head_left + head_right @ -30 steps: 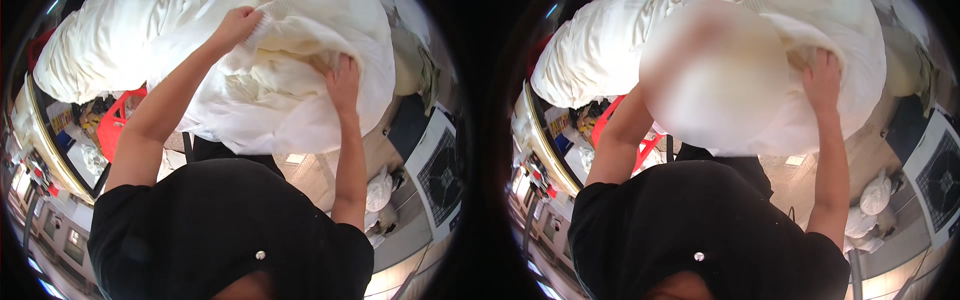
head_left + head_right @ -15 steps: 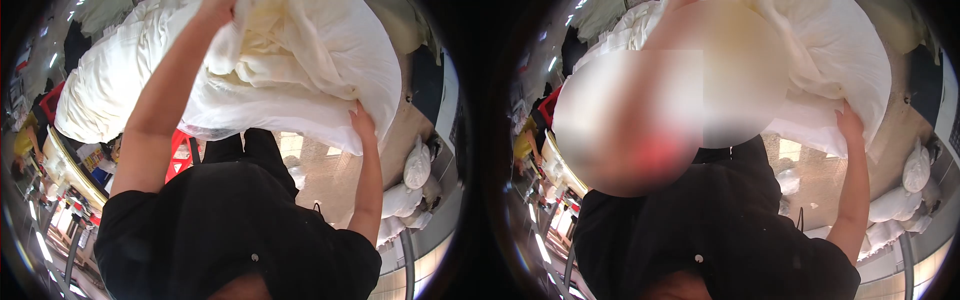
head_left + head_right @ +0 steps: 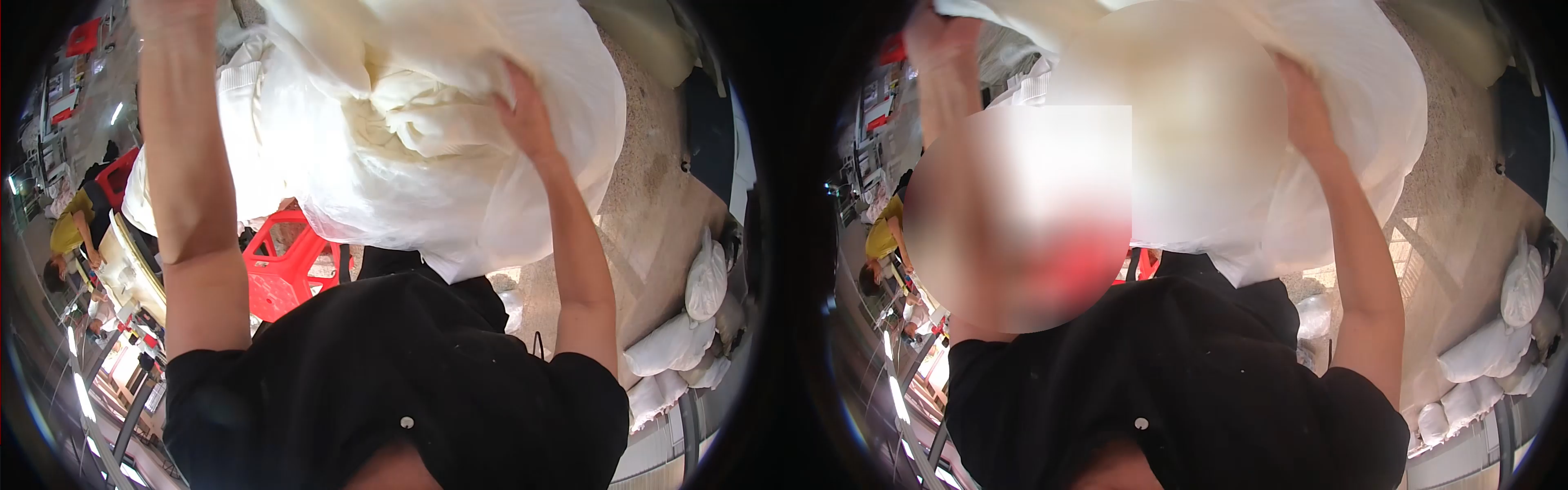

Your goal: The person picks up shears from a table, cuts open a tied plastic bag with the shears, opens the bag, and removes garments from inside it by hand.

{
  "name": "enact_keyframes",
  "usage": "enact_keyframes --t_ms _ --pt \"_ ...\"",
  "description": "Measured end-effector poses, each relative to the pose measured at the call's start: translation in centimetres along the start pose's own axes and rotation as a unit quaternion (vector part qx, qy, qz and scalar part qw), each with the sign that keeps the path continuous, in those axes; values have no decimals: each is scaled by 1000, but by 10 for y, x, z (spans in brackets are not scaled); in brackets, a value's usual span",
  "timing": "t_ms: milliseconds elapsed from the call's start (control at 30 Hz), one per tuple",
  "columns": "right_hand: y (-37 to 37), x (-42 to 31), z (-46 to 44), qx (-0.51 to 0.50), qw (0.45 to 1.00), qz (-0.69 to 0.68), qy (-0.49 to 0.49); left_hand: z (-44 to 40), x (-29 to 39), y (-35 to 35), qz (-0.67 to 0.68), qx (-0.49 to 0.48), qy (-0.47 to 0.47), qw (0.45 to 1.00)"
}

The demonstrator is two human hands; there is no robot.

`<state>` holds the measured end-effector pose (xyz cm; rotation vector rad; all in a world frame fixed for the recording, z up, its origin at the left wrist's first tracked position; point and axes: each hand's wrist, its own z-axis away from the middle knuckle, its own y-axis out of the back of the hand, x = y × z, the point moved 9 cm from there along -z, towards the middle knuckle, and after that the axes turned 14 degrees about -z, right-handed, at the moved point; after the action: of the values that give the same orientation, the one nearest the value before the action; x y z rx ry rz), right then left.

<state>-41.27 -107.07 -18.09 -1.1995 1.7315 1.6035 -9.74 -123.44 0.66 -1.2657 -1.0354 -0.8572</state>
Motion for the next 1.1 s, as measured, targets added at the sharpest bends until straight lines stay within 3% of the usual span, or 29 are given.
enact_keyframes --t_ms 33,100,233,267,300,333,400,467,500,533,567,600,633,667,733,800,833,867,933,967,1000,1033,1100 --pt "4 -5 -19 2 1000 -1 1 4 23 -6 1 13 -33 999" --pt "33 -36 -46 144 978 135 64 13 42 -9 -26 26 -52 998" --pt "-1 -41 -51 64 990 111 64 21 29 12 -36 62 -45 996" --pt "-29 -24 -47 -88 989 102 -56 23 20 16 -27 59 -35 997" --pt "-55 -6 -28 -238 951 88 -176 26 14 21 -28 58 -36 997" --pt "-54 -1 -22 -238 951 87 -177 29 0 25 -23 42 3 999" --pt "-54 32 18 -380 889 95 -236 45 -22 30 -18 32 46 998" --pt "-5 39 33 -337 897 167 -232 77 -53 22 5 23 116 993" --pt "34 58 47 -195 951 221 -92 80 -79 40 -27 -15 149 988" --pt "66 79 60 -183 922 260 -220 98 -90 29 -108 -53 111 986" --pt "73 86 67 -184 920 266 -220 121 -120 34 -215 -24 142 966" --pt "74 96 76 -181 932 226 -220 144 -136 20 -404 -65 134 902" --pt "76 101 83 -178 941 184 -222 159 -174 23 -499 -66 -17 864" --pt "60 75 85 -199 945 151 -212 189 -184 -6 -589 -128 60 796" --pt "12 21 78 -207 953 157 -156 228 -223 -48 -654 -210 -60 724" --pt "-5 23 83 -194 955 196 -111 245 -276 -49 -710 -240 8 662" --pt "-5 52 81 -167 959 167 -157 243 -304 -38 -729 -232 31 643" --pt "-2 79 75 -140 960 136 -202 226 -311 -35 -730 -232 31 643" --pt "30 91 49 -38 985 28 -168 197 -312 -10 -583 -195 136 777" --pt "49 82 36 13 986 -28 -165 177 -299 -7 -441 -179 154 866" --pt "63 73 23 72 968 -104 -217 161 -276 -8 -386 -180 184 886" --pt "67 79 18 92 959 -83 -254 149 -258 -10 -346 -160 194 904" --pt "63 33 -8 76 960 -144 -226 135 -237 -13 -350 -154 188 905"
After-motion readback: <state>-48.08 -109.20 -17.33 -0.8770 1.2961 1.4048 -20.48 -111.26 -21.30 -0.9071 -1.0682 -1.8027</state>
